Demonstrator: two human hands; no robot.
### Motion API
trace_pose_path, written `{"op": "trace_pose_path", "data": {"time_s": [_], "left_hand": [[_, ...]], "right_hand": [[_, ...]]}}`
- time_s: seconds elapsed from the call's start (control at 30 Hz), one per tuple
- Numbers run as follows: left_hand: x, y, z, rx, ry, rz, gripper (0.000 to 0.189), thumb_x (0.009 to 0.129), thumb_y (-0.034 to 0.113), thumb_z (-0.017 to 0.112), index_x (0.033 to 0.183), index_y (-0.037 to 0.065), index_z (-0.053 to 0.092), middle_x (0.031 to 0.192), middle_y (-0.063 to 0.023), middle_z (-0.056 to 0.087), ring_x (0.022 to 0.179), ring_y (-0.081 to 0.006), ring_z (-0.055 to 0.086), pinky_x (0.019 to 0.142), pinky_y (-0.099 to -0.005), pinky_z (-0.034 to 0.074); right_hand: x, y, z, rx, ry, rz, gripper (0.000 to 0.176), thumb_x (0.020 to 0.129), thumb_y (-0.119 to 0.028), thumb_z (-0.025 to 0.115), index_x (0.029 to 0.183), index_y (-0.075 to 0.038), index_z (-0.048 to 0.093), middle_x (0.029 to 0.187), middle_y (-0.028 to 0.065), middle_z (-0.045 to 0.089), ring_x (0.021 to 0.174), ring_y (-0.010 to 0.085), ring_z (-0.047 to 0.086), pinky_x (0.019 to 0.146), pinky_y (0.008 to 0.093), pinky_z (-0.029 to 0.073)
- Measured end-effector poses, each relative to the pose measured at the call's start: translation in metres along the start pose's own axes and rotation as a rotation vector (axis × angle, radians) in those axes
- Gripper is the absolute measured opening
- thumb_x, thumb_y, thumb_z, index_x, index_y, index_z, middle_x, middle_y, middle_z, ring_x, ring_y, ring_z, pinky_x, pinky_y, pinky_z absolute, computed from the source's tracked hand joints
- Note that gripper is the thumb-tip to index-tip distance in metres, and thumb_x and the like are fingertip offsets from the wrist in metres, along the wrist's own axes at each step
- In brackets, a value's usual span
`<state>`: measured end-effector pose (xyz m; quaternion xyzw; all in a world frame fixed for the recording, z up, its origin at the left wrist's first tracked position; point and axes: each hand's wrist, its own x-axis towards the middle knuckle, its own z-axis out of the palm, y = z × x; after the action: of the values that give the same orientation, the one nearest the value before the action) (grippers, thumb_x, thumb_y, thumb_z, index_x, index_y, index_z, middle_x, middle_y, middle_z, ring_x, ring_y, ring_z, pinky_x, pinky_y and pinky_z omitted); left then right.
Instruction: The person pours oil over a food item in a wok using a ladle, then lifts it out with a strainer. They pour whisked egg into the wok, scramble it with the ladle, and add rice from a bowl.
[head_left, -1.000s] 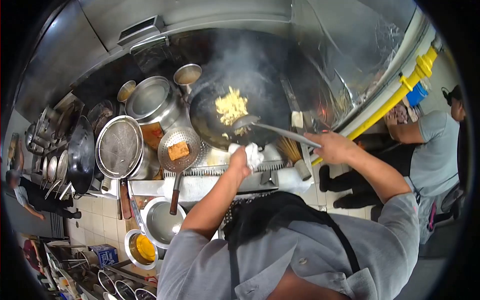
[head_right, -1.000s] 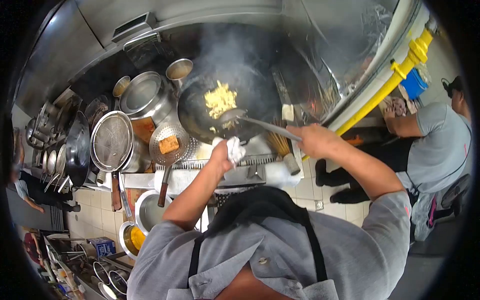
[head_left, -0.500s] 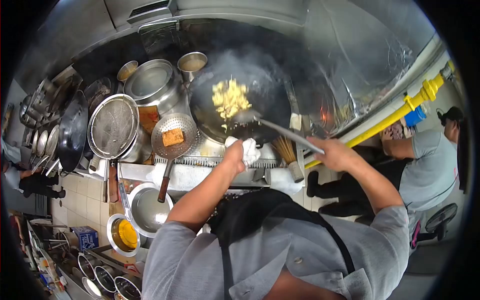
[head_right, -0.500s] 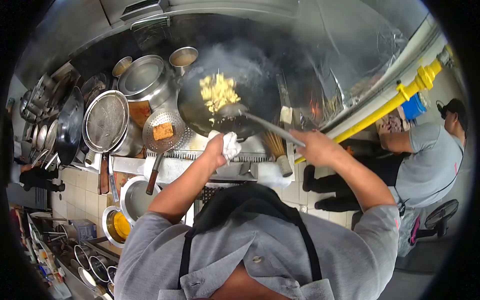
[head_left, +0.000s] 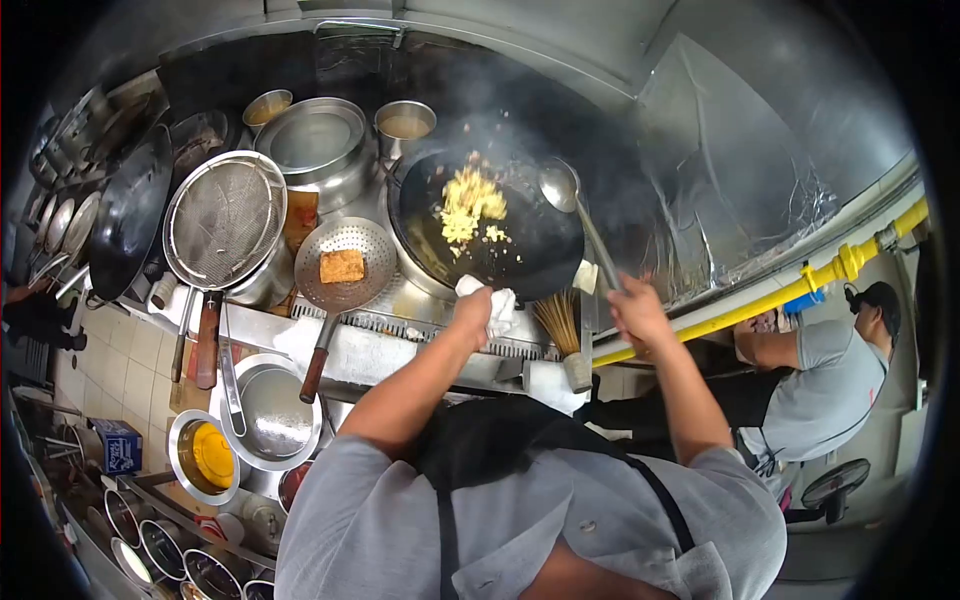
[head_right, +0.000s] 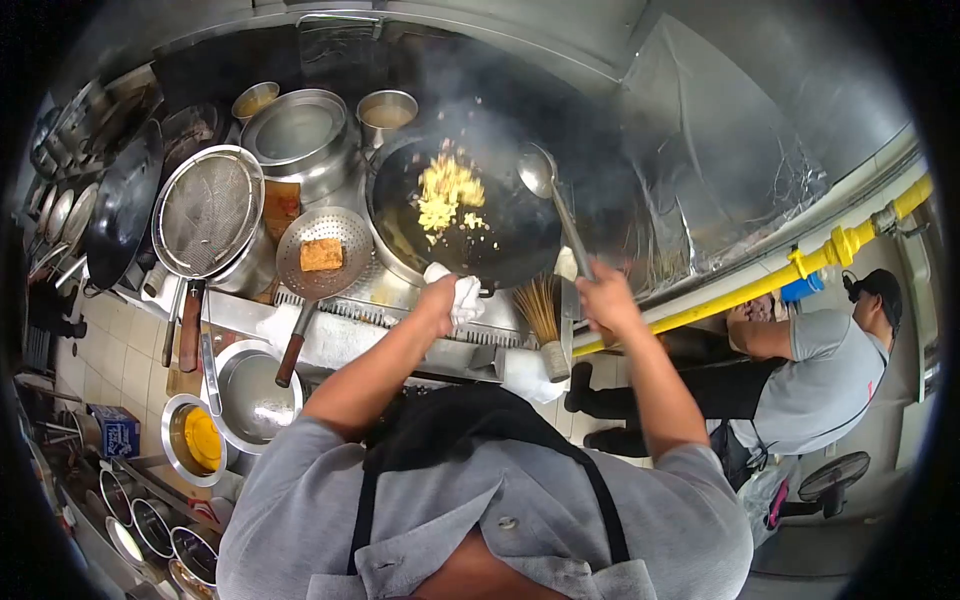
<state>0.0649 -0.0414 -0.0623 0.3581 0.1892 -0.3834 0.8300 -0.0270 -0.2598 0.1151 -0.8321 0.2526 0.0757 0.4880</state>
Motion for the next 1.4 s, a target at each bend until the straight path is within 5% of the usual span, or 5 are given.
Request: {"op": "trace_pose_path", "data": {"time_s": [0.33,0.47,0.7,0.83,1.4], "left_hand": [[0.051,0.002,-0.023,-0.013,0.105,0.087,0.02,0.088,0.016,0.044,0.094,0.001,0.056,0.081,-0.0104,0.064,0.063,-0.0258,0.065,0.054,-0.0415,0.056],[0.051,0.002,-0.022,-0.007,0.13,0.124,0.02,0.087,0.015,0.046,0.094,-0.001,0.055,0.081,-0.0116,0.064,0.064,-0.0268,0.065,0.055,-0.0409,0.056],[0.059,0.002,-0.026,-0.004,0.127,0.065,0.021,0.088,0.02,0.047,0.095,0.002,0.056,0.084,-0.012,0.063,0.066,-0.0258,0.065,0.054,-0.0446,0.055],[0.025,0.019,-0.014,0.034,0.018,-0.267,0.032,0.091,0.037,0.041,0.104,0.013,0.058,0.092,-0.0114,0.063,0.08,-0.0299,0.063,0.07,-0.0518,0.053],[-0.011,-0.025,0.018,0.042,0.017,-0.069,0.029,0.095,0.029,0.035,0.094,0.012,0.059,0.079,-0.0066,0.064,0.068,-0.0234,0.063,0.052,-0.0364,0.051]], "right_hand": [[0.045,-0.031,0.087,0.168,-0.307,-0.008,0.032,0.092,-0.015,0.051,0.122,-0.009,0.043,0.06,0.001,0.046,0.039,0.0081,0.037,0.032,0.024,0.03],[0.05,-0.03,0.092,0.772,-0.478,0.459,0.012,0.093,-0.02,0.052,0.104,-0.02,0.046,0.062,-0.0008,0.043,0.04,0.0046,0.034,0.033,0.0191,0.026],[0.01,-0.004,0.056,0.33,-0.439,0.292,0.026,0.092,-0.017,0.052,0.117,-0.01,0.05,0.06,-0.0004,0.046,0.037,0.0075,0.039,0.032,0.0243,0.03],[0.067,0.022,0.073,-0.538,0.034,-0.422,0.054,0.084,-0.023,0.057,0.134,-0.007,0.042,0.106,0.0266,0.06,0.102,0.042,0.057,0.091,0.0414,0.045],[0.004,0.02,-0.005,-0.907,-0.046,-0.271,0.053,0.083,-0.017,0.052,0.135,-0.013,0.042,0.104,0.0216,0.062,0.095,0.0371,0.06,0.082,0.0455,0.048]]}}
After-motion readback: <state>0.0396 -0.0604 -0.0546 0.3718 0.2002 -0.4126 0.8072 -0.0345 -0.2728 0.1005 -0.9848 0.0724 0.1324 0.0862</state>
